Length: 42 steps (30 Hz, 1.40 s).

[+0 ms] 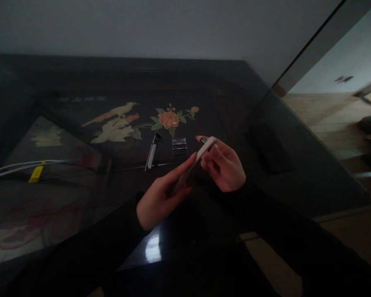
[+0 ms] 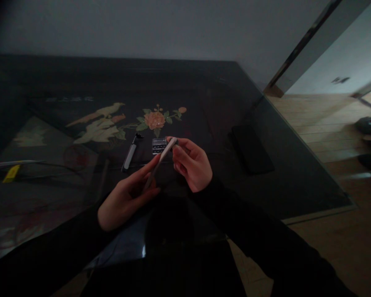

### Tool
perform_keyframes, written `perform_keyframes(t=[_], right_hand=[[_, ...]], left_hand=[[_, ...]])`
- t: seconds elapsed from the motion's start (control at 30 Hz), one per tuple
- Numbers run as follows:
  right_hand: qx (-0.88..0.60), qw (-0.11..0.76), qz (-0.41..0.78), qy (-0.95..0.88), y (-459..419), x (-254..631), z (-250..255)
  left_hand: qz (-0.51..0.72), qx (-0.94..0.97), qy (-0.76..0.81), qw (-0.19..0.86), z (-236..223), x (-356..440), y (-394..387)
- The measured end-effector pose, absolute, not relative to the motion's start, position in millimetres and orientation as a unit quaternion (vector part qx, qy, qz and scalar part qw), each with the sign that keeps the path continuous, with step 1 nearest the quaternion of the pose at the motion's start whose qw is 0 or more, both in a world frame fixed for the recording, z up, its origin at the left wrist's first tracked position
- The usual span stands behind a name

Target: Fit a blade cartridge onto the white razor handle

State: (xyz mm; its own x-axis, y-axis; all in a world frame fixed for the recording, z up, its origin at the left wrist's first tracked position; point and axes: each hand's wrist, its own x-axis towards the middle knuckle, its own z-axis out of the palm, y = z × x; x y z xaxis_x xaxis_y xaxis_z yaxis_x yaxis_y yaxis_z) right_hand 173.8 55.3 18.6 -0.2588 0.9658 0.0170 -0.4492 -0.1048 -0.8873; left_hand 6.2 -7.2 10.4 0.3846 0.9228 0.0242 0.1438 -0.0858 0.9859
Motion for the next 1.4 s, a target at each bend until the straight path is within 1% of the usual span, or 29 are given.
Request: perform_keyframes(t=[0.5, 0.73, 1.03, 1.4], right_hand=[[-0.28, 0.523, 0.69, -0.414, 53.5, 174.2, 21.8], [-0.279, 0.528, 0.687, -0.414, 55.2, 173.7, 19.8], [-0.311, 0.521, 0.677, -0.415, 55.3, 174.1, 19.6], [-0.288, 0.522, 0.69, -0.412, 54.5, 173.8, 23.2]], left_hand=[[0.388, 0.63, 0.466, 0.485, 9.2, 5.4, -0.3], [0.369, 0.641, 0.455, 0.496, 9.0, 5.6, -3.2], [0.365, 0.643, 0.42, 0.526, 11.8, 7.5, -7.1], [0.389, 0.651, 0.447, 0.474, 8.5, 6.1, -3.1]])
